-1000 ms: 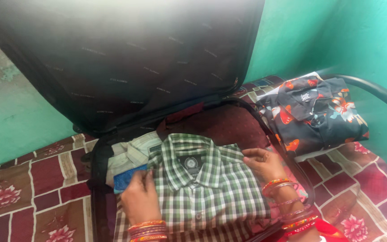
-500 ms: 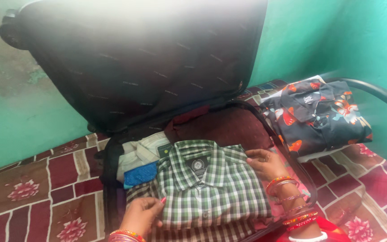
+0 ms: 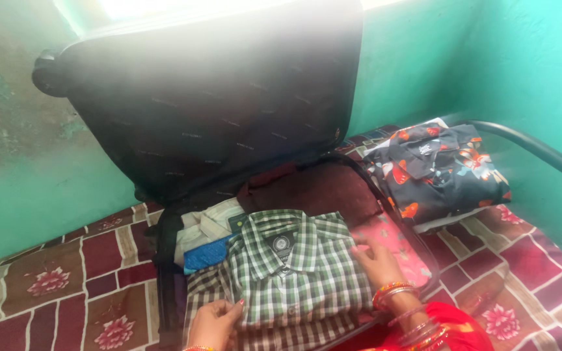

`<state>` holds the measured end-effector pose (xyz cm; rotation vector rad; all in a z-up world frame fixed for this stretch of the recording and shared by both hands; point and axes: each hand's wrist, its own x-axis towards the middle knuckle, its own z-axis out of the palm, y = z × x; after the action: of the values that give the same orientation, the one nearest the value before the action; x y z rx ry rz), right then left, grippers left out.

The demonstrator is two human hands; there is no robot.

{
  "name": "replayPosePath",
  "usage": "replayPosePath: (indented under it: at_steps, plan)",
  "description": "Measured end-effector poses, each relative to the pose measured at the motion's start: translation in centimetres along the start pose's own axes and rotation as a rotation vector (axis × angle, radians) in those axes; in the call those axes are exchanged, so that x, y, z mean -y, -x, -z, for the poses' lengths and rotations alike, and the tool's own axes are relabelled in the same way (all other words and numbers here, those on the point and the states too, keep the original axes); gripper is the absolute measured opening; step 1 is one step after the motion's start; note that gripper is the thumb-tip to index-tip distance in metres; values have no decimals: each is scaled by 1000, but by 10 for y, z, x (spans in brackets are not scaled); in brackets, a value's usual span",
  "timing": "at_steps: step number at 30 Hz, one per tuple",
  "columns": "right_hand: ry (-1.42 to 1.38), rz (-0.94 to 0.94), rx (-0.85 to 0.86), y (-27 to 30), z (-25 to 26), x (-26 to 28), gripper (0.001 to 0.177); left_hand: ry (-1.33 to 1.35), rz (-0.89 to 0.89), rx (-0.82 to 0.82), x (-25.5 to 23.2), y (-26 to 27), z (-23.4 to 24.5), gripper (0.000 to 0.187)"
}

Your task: The person folds shirts by hand and places them in a stack on a bed next to an open suitcase.

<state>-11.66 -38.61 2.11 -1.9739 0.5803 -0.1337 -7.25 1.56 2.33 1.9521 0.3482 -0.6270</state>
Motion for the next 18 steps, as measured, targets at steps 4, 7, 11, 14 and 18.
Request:
replayPosePath:
  at_steps: [4,7,11,14,18]
  plan:
    - [25,-39,20,22,10,-6,42,87,-72,18,19,-7,-3,25]
    - [-21,-57,41,28,13,-9,42,226,-167,144,41,-20,-4,27]
    - [-50,-153,65,21,11,-14,39,341,-160,110,45,-25,-4,19]
    - [-134,-87,52,11,8,-23,37,475,-40,68,31,-11,0,22]
    - [-389,-164,52,14,12,-25,34,421,2,-87,17,17,2,32]
